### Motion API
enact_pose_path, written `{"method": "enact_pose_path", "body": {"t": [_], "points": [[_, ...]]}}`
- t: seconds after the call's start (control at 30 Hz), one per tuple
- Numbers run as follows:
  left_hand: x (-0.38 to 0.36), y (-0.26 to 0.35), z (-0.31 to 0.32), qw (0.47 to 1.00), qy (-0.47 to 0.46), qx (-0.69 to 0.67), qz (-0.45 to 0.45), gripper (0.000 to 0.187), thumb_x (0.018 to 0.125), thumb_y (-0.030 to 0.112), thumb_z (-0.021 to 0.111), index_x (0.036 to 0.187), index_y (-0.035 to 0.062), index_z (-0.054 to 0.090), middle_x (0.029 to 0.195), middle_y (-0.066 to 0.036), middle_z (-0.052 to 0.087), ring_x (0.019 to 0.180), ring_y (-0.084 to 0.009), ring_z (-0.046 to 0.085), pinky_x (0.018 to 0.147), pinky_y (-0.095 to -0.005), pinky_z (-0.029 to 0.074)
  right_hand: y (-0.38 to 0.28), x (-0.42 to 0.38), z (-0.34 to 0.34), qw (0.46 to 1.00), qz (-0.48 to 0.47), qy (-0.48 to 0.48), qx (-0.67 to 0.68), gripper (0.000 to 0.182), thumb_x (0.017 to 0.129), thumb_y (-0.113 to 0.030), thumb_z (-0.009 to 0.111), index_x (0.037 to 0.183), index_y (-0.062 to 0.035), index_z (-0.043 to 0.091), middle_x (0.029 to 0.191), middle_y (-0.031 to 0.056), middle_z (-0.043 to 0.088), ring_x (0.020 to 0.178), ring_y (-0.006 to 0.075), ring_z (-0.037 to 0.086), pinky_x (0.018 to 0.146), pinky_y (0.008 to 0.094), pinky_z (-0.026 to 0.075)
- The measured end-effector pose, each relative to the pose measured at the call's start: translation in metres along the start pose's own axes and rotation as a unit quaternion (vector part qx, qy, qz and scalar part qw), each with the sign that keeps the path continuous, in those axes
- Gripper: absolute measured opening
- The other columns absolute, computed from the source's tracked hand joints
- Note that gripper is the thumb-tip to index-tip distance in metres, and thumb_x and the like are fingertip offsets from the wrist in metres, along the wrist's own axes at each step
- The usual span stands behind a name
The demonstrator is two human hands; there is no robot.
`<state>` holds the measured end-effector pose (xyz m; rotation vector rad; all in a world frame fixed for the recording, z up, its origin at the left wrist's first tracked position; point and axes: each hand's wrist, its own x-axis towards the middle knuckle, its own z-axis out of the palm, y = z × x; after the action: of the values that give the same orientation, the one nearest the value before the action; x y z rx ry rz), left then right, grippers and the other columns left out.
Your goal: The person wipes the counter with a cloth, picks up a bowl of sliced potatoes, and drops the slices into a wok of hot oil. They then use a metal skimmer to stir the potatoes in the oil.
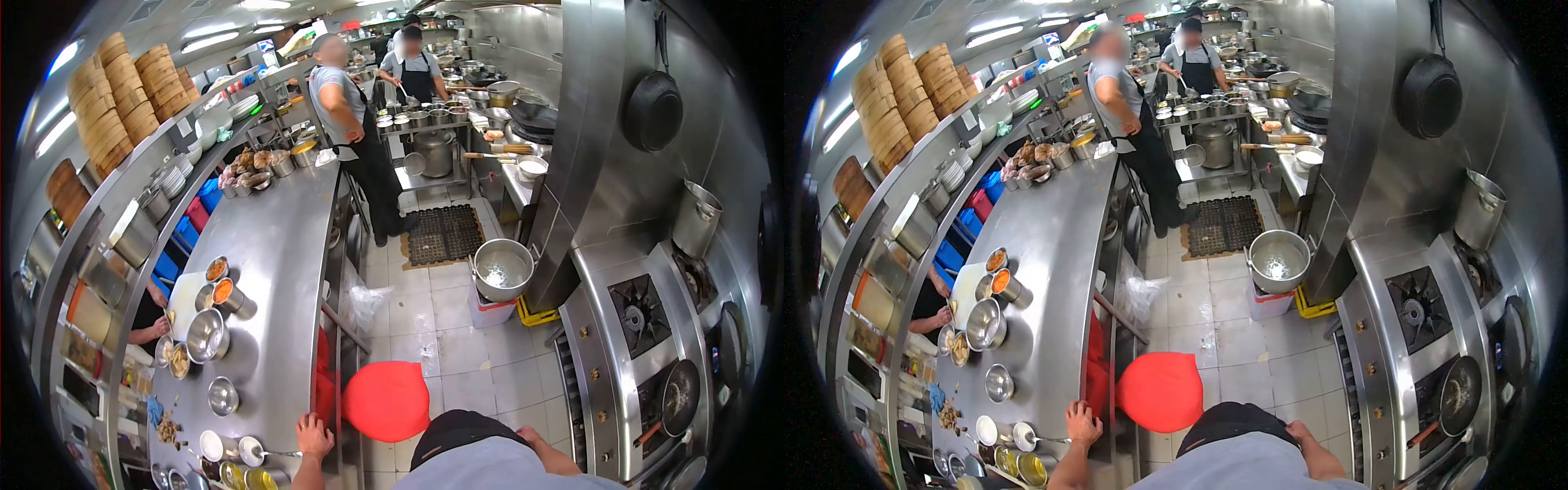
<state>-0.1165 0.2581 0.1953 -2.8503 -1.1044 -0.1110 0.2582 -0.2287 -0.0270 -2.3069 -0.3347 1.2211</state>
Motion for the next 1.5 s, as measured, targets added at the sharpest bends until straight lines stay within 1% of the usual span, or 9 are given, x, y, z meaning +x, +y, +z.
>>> {"method": "enact_pose_path", "body": {"t": [0.2,0.37,0.57,0.87,0.93,1.0,1.27,1.3,1.5], "points": [[0.002,0.001,-0.001,1.0,0.005,0.008,0.006,0.033,0.066,0.025,0.061,0.091,0.0028,0.062,0.115,-0.01,0.05,0.118,-0.0297,0.036,0.098,-0.0453,0.03,0.006,0.005,-0.009,1.0,-0.012,-0.013,-0.021,0.037,0.065,-0.032,0.065,0.078,0.0028,0.068,0.07,0.0157,0.066,0.061,0.0251,0.061,0.063,0.0364,0.048],[0.001,0.0,-0.001,1.0,0.015,0.006,0.014,0.032,0.065,0.025,0.061,0.089,0.003,0.062,0.115,-0.01,0.051,0.118,-0.03,0.036,0.097,-0.0452,0.03,-0.006,-0.013,-0.015,0.997,0.072,0.032,0.021,0.035,0.058,-0.025,0.071,0.071,0.0069,0.066,0.065,0.0164,0.063,0.061,0.0211,0.061,0.061,0.0363,0.048],[0.001,-0.001,0.001,1.0,0.006,0.015,0.012,0.033,0.065,0.027,0.061,0.089,0.0038,0.062,0.116,-0.009,0.05,0.118,-0.0292,0.036,0.097,-0.0447,0.029,-0.016,-0.019,-0.019,0.993,0.112,0.036,-0.012,0.034,0.057,-0.025,0.071,0.071,0.0057,0.066,0.07,0.0187,0.065,0.064,0.0242,0.062,0.062,0.0361,0.049],[0.001,-0.001,0.002,1.0,0.007,0.01,0.014,0.033,0.065,0.026,0.06,0.088,0.0037,0.062,0.116,-0.009,0.05,0.118,-0.0289,0.036,0.096,-0.0438,0.031,0.002,-0.001,-0.008,0.996,0.07,0.033,-0.044,0.033,0.059,-0.026,0.067,0.072,0.0043,0.067,0.072,0.0212,0.064,0.067,0.0289,0.064,0.065,0.0395,0.049],[0.001,-0.001,0.001,1.0,0.005,0.009,0.013,0.033,0.065,0.026,0.06,0.089,0.0034,0.062,0.116,-0.009,0.05,0.118,-0.0293,0.036,0.096,-0.0438,0.031,-0.001,-0.001,-0.01,0.996,0.065,0.031,-0.049,0.034,0.061,-0.026,0.066,0.072,0.0058,0.066,0.07,0.0198,0.064,0.065,0.0248,0.061,0.063,0.0396,0.047],[0.002,-0.002,0.001,1.0,0.004,0.007,0.013,0.033,0.065,0.026,0.06,0.089,0.0032,0.062,0.116,-0.01,0.05,0.119,-0.0296,0.036,0.096,-0.0438,0.031,-0.009,0.0,-0.013,0.996,0.058,0.031,-0.055,0.034,0.063,-0.025,0.066,0.073,0.0073,0.065,0.068,0.0184,0.064,0.062,0.0208,0.058,0.061,0.0397,0.046],[0.0,-0.001,-0.001,1.0,0.008,-0.008,0.009,0.032,0.068,0.025,0.059,0.091,0.0023,0.062,0.115,-0.011,0.05,0.118,-0.0315,0.037,0.097,-0.0468,0.03,-0.059,-0.032,-0.02,0.994,0.095,0.045,0.038,0.025,0.061,-0.015,0.061,0.073,0.0067,0.065,0.071,0.021,0.064,0.067,0.0256,0.062,0.063,0.0374,0.047],[0.002,0.0,0.0,1.0,0.01,-0.01,0.005,0.032,0.068,0.025,0.059,0.091,0.0023,0.062,0.115,-0.011,0.05,0.118,-0.0315,0.037,0.097,-0.0468,0.03,-0.064,-0.034,-0.02,0.996,0.065,0.063,0.014,0.015,0.063,-0.004,0.055,0.067,0.0063,0.064,0.063,0.016,0.062,0.058,0.0229,0.063,0.051,0.0375,0.05],[0.001,0.0,-0.002,1.0,0.0,0.0,0.014,0.032,0.067,0.025,0.06,0.091,0.0023,0.061,0.116,-0.011,0.05,0.118,-0.0312,0.037,0.097,-0.0464,0.03,0.001,-0.016,0.009,0.997,0.022,0.078,0.021,0.019,0.062,-0.009,0.061,0.068,0.0081,0.065,0.063,0.0156,0.062,0.057,0.0245,0.06,0.054,0.0393,0.047]]}}
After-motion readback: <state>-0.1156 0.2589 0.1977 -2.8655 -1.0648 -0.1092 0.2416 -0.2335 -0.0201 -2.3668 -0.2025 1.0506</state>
